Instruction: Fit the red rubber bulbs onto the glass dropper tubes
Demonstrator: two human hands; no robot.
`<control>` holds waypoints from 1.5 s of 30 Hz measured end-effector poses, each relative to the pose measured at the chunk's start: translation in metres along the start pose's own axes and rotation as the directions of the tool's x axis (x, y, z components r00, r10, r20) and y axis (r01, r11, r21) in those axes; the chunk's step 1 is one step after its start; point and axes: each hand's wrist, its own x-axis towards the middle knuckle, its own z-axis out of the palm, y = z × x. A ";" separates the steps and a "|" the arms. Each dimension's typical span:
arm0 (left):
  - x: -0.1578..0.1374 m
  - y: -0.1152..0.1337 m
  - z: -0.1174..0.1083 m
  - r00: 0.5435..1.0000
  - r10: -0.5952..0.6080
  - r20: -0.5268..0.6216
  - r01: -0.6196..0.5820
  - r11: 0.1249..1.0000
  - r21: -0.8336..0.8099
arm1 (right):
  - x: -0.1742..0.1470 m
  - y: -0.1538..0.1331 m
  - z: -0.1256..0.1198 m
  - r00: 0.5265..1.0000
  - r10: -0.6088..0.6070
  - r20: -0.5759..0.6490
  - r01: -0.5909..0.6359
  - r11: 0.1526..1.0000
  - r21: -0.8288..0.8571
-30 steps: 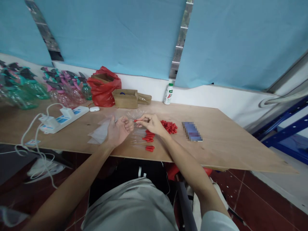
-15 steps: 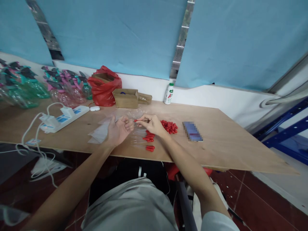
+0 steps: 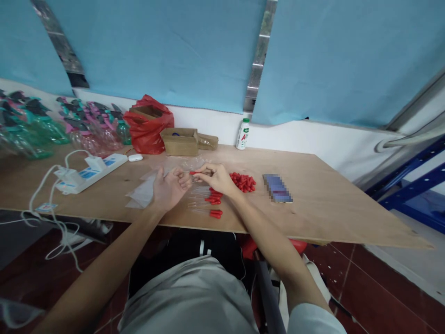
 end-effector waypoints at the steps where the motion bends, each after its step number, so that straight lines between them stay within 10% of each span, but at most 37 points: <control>1: 0.000 0.000 0.000 1.000 -0.003 -0.010 0.002 1.000 -0.004 | 0.001 0.000 0.000 1.000 0.009 0.000 -0.009 1.000 0.015; 29: 0.004 -0.006 0.002 0.995 -0.026 -0.095 0.033 0.997 0.074 | 0.002 0.002 -0.004 0.998 0.058 0.035 -0.061 0.992 0.113; 45: 0.007 -0.011 -0.006 0.999 -0.054 -0.008 0.053 0.931 0.361 | 0.003 -0.009 -0.022 0.985 0.077 0.155 -0.040 0.973 -0.229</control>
